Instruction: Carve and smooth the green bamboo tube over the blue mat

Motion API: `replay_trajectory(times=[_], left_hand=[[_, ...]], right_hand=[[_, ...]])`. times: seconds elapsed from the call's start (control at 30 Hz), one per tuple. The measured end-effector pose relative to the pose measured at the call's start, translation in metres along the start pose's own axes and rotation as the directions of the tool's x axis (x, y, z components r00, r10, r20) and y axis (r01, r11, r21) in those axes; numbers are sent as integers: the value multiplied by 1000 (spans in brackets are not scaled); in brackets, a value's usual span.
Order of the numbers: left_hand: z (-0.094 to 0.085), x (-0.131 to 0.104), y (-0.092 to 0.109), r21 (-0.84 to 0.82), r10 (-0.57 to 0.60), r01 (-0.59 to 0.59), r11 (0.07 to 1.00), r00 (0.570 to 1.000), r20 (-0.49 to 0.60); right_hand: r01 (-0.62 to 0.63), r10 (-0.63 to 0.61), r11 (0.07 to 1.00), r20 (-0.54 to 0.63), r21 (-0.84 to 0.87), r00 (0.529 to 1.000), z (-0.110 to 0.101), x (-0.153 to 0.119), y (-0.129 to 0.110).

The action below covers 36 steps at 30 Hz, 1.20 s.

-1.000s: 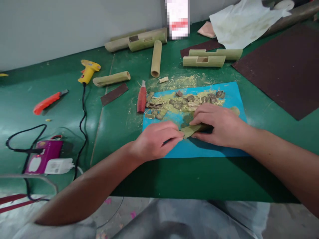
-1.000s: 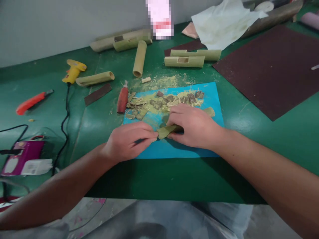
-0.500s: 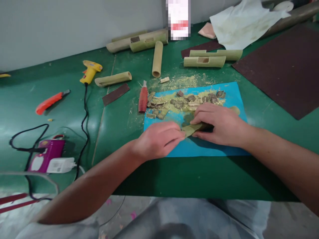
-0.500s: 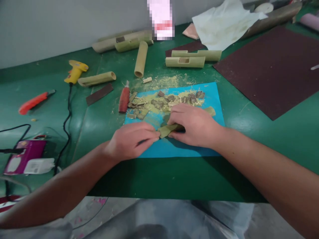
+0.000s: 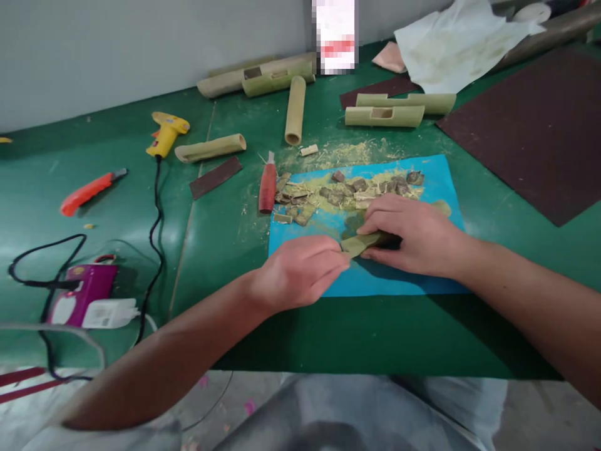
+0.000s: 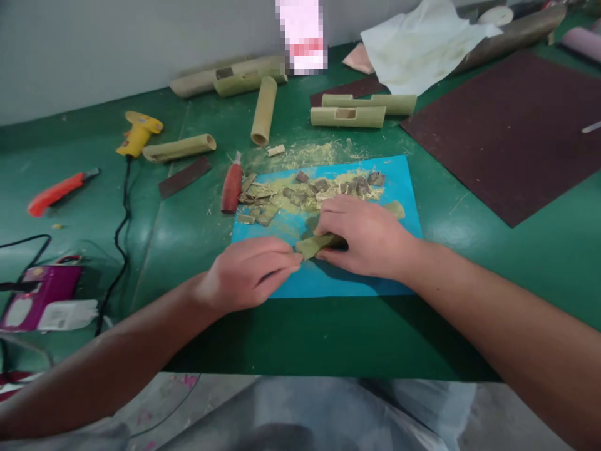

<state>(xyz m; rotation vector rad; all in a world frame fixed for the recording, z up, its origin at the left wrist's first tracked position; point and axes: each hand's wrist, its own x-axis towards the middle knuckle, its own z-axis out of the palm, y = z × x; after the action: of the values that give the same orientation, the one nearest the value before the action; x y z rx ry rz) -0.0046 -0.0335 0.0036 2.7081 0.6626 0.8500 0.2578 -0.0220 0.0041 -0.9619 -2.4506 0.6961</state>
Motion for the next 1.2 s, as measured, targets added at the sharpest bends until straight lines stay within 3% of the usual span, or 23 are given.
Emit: replay_trajectory(times=[0.77,0.97,1.2], left_hand=[[-3,1,-3,-25,-40,41,999,998,40],[0,0,5,-5,-4,4,1000,1000,10],[-3,1,-7,24,-41,42,999,999,-31]], right_hand=[[25,-26,999,-8,-28,1000,0,-1,1],[17,-17,1000,-9,-25,1000,0,0,4],[65,-69,990,-28,-127,997,1,1,-1]])
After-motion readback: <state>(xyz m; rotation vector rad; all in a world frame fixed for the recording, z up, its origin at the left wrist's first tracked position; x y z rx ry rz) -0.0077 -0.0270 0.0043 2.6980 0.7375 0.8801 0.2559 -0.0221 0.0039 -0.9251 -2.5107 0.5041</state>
